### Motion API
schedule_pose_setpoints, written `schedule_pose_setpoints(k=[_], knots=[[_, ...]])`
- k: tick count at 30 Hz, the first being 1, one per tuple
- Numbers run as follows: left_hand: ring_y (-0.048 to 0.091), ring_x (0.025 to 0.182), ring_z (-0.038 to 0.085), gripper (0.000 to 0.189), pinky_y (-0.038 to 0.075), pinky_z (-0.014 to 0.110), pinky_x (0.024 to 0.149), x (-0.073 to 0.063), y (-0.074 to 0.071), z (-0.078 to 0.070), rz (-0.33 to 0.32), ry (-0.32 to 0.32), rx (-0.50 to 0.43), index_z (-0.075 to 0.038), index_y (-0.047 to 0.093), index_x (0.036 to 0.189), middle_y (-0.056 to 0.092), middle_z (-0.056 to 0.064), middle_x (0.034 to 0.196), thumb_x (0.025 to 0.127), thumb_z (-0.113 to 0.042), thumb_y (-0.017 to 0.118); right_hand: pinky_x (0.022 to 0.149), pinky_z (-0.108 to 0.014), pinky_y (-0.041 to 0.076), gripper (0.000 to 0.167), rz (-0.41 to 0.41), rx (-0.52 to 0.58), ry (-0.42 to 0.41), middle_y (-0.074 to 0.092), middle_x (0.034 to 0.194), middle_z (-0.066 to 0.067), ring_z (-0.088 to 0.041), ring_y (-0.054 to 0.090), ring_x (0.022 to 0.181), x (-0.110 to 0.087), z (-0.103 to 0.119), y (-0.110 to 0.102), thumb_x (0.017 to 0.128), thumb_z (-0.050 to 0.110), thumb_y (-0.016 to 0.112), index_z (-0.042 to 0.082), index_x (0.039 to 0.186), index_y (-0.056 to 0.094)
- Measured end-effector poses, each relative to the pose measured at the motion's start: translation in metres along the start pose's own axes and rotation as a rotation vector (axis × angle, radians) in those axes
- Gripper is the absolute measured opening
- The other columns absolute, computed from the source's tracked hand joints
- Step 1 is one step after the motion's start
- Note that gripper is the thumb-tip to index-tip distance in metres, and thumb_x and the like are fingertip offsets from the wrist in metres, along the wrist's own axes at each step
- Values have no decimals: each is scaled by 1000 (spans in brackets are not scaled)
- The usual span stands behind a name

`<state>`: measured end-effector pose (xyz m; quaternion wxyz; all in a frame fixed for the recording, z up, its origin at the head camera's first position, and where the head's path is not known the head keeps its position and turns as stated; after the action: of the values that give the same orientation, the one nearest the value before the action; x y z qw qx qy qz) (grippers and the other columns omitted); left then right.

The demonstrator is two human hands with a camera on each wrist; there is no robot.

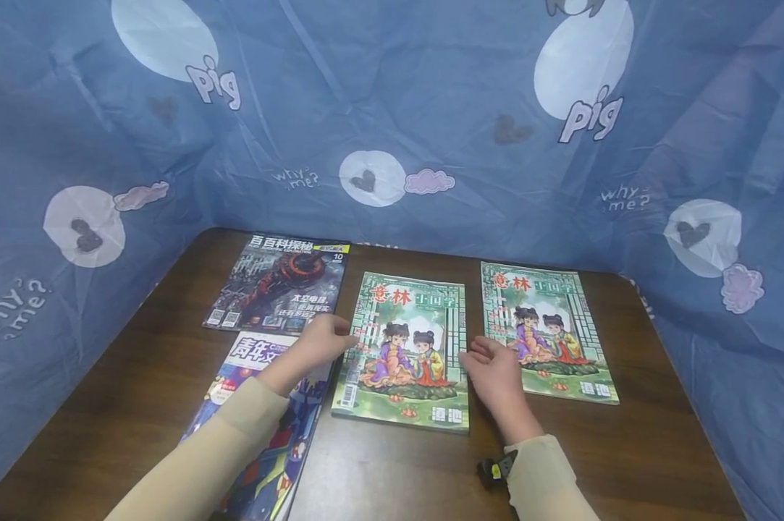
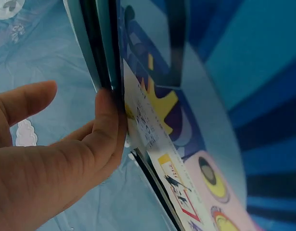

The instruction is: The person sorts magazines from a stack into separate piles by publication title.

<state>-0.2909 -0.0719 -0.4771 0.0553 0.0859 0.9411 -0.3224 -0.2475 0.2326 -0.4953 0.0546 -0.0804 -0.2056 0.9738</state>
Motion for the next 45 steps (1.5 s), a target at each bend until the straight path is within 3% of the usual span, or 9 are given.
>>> schedule_pose_setpoints(k=[8, 17, 20, 26, 33, 37, 41, 45], knots=[[62, 109, 40, 40, 53, 51, 92, 3, 3, 3, 42, -41, 10, 15, 67, 115, 65, 27, 119, 89, -16, 72, 94, -33, 53, 51, -12, -21, -20, 61, 132, -27, -38, 60, 121, -1, 2, 2, 96, 13, 70, -11, 138, 54], [63, 101, 36, 34, 54, 48, 88, 3, 4, 3, 22, -59, -33, 13, 68, 107, 66, 23, 109, 85, -11, 74, 93, -39, 54, 51, -3, -46, -37, 61, 130, -28, -39, 60, 120, -2, 4, 4, 96, 14, 71, -11, 138, 55], [61, 98, 33, 39, 54, 47, 86, 3, 5, 4, 31, -81, -90, 12, 63, 116, 64, 20, 108, 86, -11, 75, 93, -40, 54, 52, -4, -59, -29, 61, 131, -28, -39, 61, 120, -2, 4, 4, 96, 15, 71, -10, 138, 55], [57, 77, 25, 46, 50, 40, 73, 0, 10, 3, 71, -86, -240, 8, 51, 126, 59, 12, 89, 89, -6, 75, 94, -40, 54, 53, -2, -56, -18, 59, 133, -28, -39, 60, 121, -2, 3, 4, 95, 15, 72, -10, 139, 54], [64, 90, 28, 50, 55, 43, 82, 0, 15, 7, 108, -121, -325, 14, 50, 131, 65, 17, 102, 89, 0, 73, 96, -41, 53, 55, -4, -57, -11, 59, 133, -28, -39, 59, 121, -2, 3, 4, 95, 16, 73, -9, 140, 54], [68, 89, 29, 55, 60, 41, 74, 0, 19, 8, 142, -150, -399, 19, 44, 136, 65, 21, 107, 90, 5, 70, 95, -40, 53, 55, -5, -48, -8, 59, 133, -28, -38, 59, 122, -2, 3, 4, 94, 15, 73, -9, 140, 54], [67, 89, 29, 63, 61, 43, 68, 0, 22, 12, 143, -193, -469, 16, 36, 146, 60, 23, 117, 92, 6, 68, 95, -39, 53, 56, -5, -42, -3, 59, 134, -28, -38, 59, 122, -1, 1, 4, 94, 15, 74, -9, 140, 54], [67, 71, 25, 55, 61, 41, 60, -1, 26, 14, 160, -213, -551, 9, 42, 144, 62, 21, 108, 93, 8, 63, 95, -39, 53, 56, -2, -38, -2, 59, 134, -28, -38, 58, 123, -1, 0, 4, 94, 15, 74, -9, 141, 53]])
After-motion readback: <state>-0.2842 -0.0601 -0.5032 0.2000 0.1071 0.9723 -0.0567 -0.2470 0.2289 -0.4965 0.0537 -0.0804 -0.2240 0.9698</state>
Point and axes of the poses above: each hand's wrist, its own x-axis towards the middle knuckle, its own y-axis out of the palm, z = x × y, the point moved 8 cm from there along x, towards the middle knuckle
